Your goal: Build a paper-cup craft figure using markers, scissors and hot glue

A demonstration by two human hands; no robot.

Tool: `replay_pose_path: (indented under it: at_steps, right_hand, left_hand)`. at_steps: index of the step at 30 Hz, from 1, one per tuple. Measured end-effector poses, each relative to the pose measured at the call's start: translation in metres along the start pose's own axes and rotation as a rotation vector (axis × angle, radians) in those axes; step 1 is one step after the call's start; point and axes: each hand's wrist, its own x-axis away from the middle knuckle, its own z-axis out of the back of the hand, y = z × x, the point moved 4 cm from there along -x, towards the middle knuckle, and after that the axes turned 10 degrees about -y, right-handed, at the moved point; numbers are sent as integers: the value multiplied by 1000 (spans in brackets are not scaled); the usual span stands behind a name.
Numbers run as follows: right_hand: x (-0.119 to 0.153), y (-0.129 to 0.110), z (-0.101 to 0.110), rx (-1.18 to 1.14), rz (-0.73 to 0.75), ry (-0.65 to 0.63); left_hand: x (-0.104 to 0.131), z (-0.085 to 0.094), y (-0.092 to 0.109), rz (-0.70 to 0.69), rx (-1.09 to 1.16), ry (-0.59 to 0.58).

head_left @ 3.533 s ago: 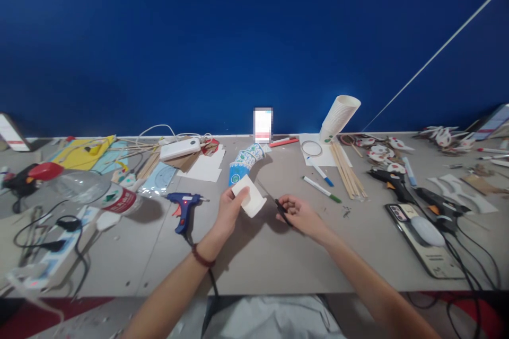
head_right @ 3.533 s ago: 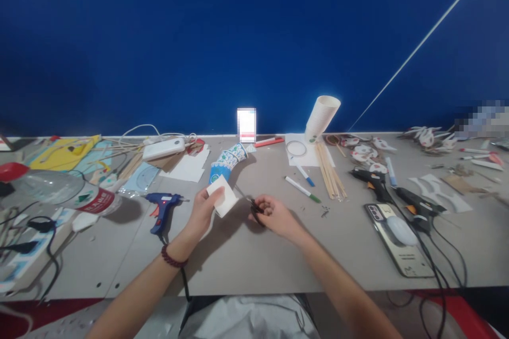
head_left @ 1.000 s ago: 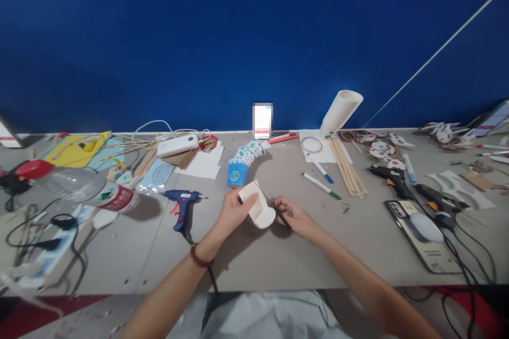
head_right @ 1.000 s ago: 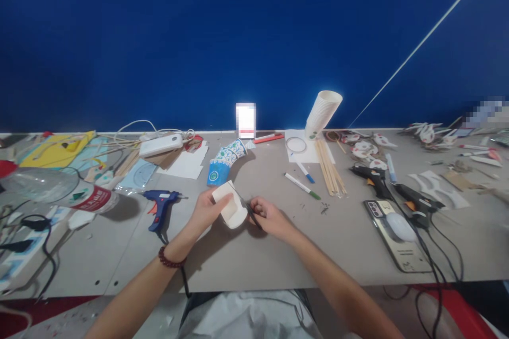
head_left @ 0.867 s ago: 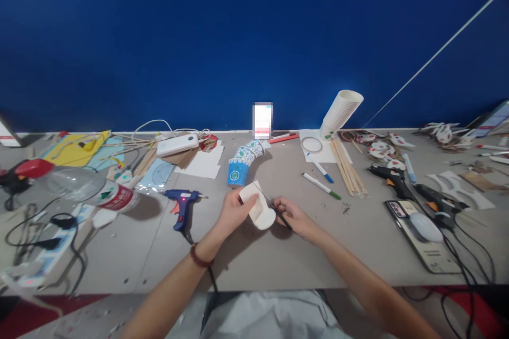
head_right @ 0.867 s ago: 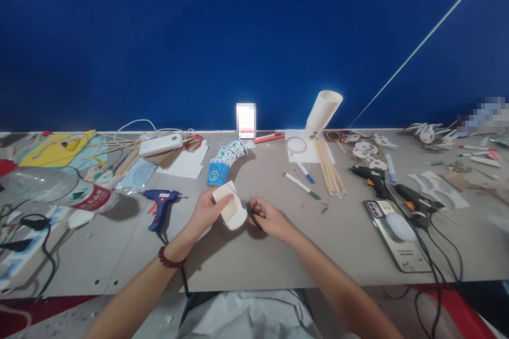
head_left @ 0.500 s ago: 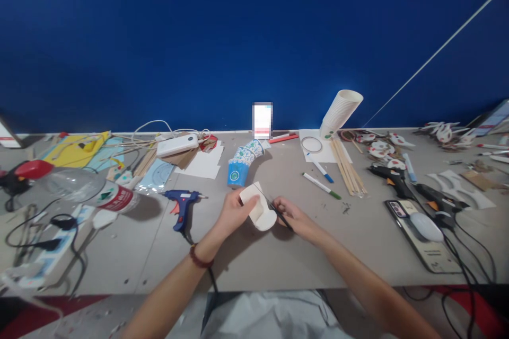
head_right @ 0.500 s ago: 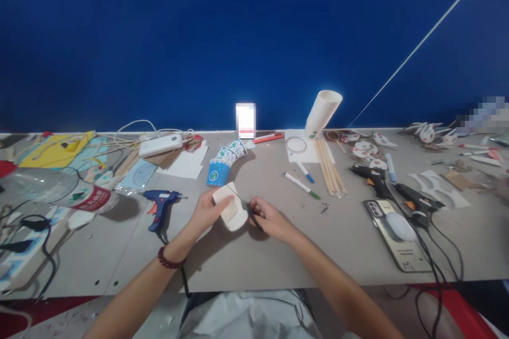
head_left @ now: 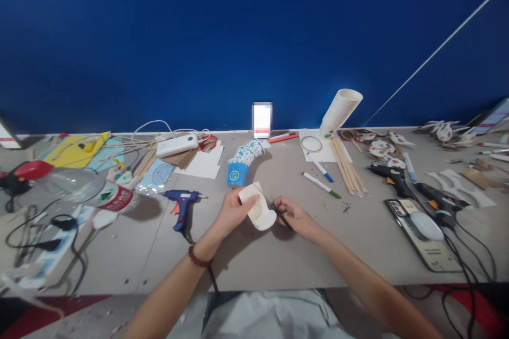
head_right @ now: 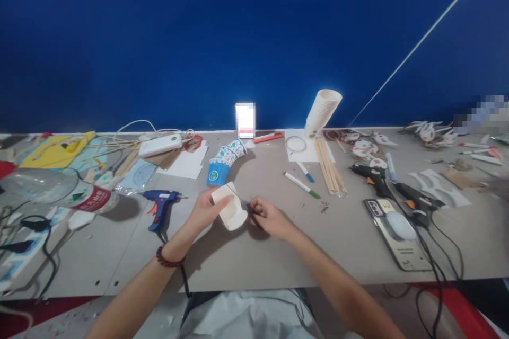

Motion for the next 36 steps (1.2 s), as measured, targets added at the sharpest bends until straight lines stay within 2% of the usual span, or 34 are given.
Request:
replay_pose_path:
  at_steps: [14,25,36]
  right_hand:
    - [1,3,2,-28,-13,62]
    - [1,1,3,11,-32,107]
    - [3,0,1,62,-54,93]
  left_hand:
    - [-2,2,-1,-2,-2,14]
    - [-1,0,-2,62,58,41]
    - [-5,4,-6,-35,-14,1]
